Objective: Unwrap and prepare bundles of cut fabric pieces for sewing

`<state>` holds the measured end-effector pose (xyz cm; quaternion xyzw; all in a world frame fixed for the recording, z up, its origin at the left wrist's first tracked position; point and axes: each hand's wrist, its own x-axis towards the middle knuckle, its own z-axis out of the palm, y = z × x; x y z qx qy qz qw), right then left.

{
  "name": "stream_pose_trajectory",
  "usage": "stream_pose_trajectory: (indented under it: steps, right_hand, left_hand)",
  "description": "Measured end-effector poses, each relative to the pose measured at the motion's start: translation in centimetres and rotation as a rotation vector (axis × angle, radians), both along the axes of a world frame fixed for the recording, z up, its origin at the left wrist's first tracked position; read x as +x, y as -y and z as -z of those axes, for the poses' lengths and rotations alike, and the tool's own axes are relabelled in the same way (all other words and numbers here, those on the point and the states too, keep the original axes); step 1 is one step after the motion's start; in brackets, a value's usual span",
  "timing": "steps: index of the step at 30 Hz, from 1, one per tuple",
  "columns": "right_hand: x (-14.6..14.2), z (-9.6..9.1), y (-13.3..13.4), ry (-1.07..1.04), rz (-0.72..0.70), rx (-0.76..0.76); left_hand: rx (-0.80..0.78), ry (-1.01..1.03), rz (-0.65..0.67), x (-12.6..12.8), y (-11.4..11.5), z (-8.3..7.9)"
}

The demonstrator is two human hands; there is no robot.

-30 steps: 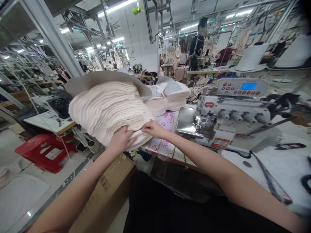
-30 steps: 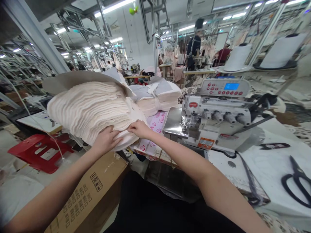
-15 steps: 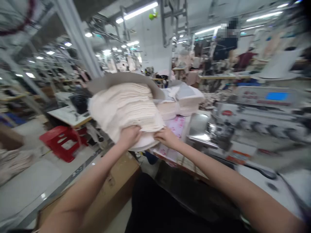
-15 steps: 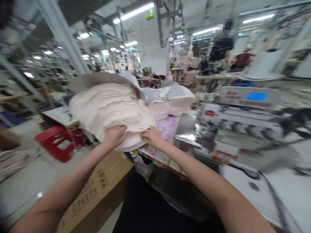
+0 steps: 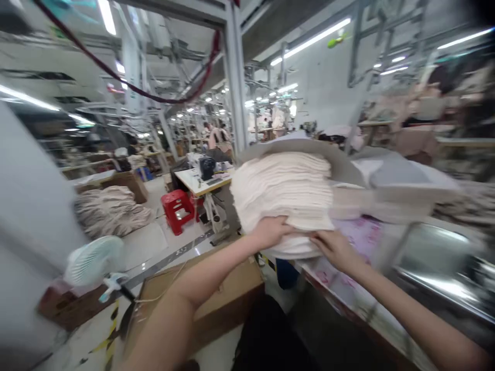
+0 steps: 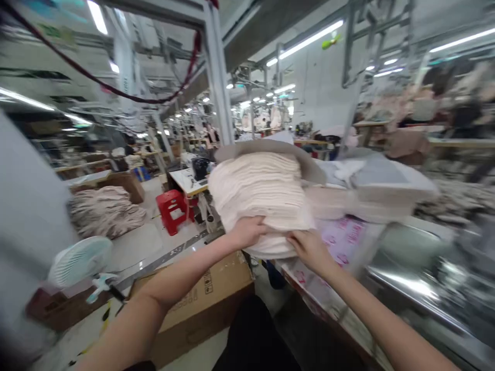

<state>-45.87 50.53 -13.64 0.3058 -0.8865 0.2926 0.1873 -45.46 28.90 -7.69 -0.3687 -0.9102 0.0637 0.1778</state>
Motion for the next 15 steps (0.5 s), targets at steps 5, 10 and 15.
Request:
stream_pose_trajectory:
  steps: [5, 10, 15]
  right_hand:
    - [0.1, -1.5, 0.8, 0.101, 0.031, -0.085]
    - [-0.4, -1.5, 0.8, 0.123, 0.039, -0.149]
    - [-0.1, -1.8, 0.8, 0.087, 0.015, -0.167]
  left_hand:
    - [0.126, 0.051, 0.034, -0.1, -0.4, 0.1]
    - [0.107, 0.037, 0.037, 0.0, -0.5, 0.2]
    - [0.017, -0.022, -0.051, -0.6, -0.5, 0.5]
